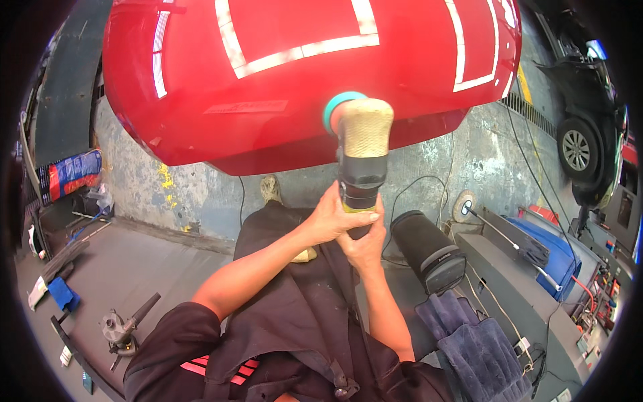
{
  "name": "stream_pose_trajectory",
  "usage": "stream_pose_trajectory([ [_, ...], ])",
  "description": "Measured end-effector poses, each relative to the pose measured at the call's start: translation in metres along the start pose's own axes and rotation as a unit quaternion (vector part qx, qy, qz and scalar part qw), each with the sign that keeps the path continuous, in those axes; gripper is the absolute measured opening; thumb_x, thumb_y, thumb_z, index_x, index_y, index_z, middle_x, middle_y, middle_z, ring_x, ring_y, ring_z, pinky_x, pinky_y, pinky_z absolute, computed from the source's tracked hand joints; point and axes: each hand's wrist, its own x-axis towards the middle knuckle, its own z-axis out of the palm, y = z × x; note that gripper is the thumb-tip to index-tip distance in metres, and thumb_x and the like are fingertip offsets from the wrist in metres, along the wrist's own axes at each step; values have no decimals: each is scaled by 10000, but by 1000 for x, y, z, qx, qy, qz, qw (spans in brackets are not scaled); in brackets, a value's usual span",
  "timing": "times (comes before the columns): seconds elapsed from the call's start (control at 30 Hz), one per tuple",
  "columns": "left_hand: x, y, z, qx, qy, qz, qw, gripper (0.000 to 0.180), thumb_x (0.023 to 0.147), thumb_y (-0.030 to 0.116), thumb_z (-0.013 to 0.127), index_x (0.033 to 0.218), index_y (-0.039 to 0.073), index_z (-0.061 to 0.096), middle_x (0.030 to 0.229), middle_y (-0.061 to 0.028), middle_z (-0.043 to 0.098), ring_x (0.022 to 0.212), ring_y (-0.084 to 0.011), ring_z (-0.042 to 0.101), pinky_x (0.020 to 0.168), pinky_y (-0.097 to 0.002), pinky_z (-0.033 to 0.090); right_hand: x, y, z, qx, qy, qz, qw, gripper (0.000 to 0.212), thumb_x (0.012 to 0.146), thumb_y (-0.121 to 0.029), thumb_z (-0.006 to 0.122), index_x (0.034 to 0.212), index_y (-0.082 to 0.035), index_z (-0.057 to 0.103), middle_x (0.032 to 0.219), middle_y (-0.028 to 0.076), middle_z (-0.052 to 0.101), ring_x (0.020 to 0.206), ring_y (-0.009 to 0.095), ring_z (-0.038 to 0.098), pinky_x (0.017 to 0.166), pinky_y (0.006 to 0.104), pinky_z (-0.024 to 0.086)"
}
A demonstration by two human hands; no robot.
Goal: The person uses a rotary polisher with a foam pad to buff the red car hood. They move the tool in overlapping passes across the surface, working within taped-off sections. The person maintains steady pressure and coverage throughout the clip.
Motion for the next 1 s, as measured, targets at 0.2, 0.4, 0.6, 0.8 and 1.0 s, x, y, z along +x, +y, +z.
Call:
stream_pose_trajectory([
  [0.2, -58, -9, -97, 11, 20, -13, 1000, 694, 815, 201, 938, 1369, 29, 558, 1241, -78, 687, 1160, -180, 660, 1036, -389, 536, -29, 9, 91, -67, -32, -46, 996, 1075, 769, -216, 930, 1636, -31, 322, 1345, 199, 695, 1205, 303, 711, 1024, 424, 559],
  [0.4, -127, 7, -187, -40, 69, 11, 997, 596, 821, 134, 913, 1330, 33, 620, 1191, -54, 695, 1112, -165, 674, 996, -369, 553, -49, -3, 183, -145, -80, -114, 980, 1079, 701, -212, 910, 1637, -85, 388, 1416, 216, 666, 1197, 399, 720, 957, 459, 615],
  [0.6, -156, 18, -244, -104, 101, 21, 989, 862, 773, 167, 912, 1516, 77, 483, 1336, -60, 592, 1240, -190, 605, 1092, -379, 502, -49, -42, 233, -195, -147, -78, 967, 1080, 680, -199, 873, 1649, -138, 401, 1249, 163, 711, 1064, 363, 746, 863, 439, 629],
  [0.8, -90, 45, -167, 29, 13, -30, 999, 741, 821, 240, 922, 1425, 33, 546, 1278, -87, 674, 1149, -169, 655, 1019, -367, 535, -29, -49, 162, -92, -51, -15, 994, 1058, 750, -231, 928, 1635, -49, 378, 1482, 219, 627, 1303, 329, 672, 1081, 437, 539],
  [1.0, 9, 48, -51, 68, 1, 43, 997, 789, 805, 281, 928, 1423, 12, 519, 1272, -118, 682, 1177, -200, 642, 1055, -387, 514, 17, -36, 68, -27, 67, 14, 997, 1034, 799, -235, 925, 1622, 6, 348, 1358, 147, 638, 1254, 251, 627, 1082, 396, 497],
])
